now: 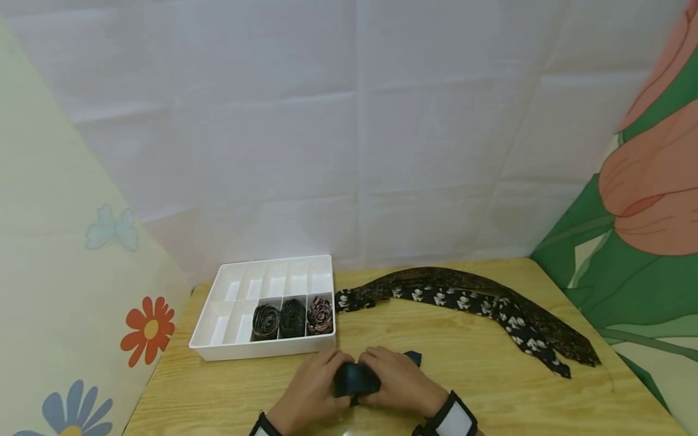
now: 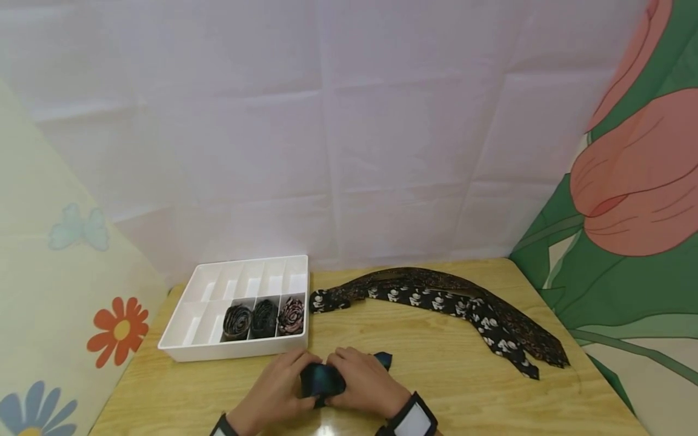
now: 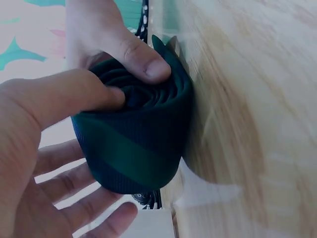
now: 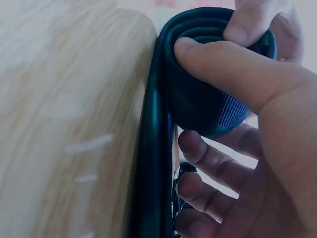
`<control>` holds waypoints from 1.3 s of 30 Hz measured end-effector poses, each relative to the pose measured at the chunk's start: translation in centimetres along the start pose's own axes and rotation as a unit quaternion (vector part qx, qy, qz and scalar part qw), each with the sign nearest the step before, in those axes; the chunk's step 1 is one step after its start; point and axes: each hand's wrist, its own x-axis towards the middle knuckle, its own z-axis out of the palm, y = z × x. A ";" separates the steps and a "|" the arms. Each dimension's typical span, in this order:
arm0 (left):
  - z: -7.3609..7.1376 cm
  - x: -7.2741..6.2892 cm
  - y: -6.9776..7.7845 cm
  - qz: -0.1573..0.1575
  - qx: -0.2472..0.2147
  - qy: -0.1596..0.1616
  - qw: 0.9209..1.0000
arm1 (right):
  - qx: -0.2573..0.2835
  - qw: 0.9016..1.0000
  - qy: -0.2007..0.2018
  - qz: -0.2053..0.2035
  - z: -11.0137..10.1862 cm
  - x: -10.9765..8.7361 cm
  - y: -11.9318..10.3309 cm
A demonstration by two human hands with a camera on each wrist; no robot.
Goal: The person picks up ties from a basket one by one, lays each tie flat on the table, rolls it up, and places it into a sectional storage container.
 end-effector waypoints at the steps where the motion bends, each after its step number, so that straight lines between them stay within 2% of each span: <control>1: 0.1 0.0 0.0 0.002 -0.003 0.005 1.000 | 0.001 1.000 -0.002 0.000 0.0 0.0 0.0; 10: -0.1 0.1 0.3 -0.012 -0.009 -0.002 1.000 | -0.022 1.000 0.003 -0.010 0.0 0.0 0.6; 18: 0.1 0.1 0.3 0.012 0.002 -0.003 1.000 | -0.016 1.000 -0.004 -0.014 -0.3 0.0 0.1; 21: 0.3 0.0 0.3 0.019 -0.005 -0.001 1.000 | -0.023 1.000 -0.007 -0.016 -0.4 0.0 -0.1; 24: 0.5 0.0 0.3 0.024 -0.012 -0.001 1.000 | -0.008 1.000 -0.013 -0.011 -0.5 -0.1 -0.2; 33: 0.8 0.0 0.6 0.057 0.001 0.019 0.998 | -0.003 1.000 -0.024 0.006 -0.9 -0.6 -0.4; 39: 0.7 -0.1 0.7 0.059 0.004 0.017 0.998 | -0.013 1.000 0.003 -0.007 -0.5 -1.2 0.0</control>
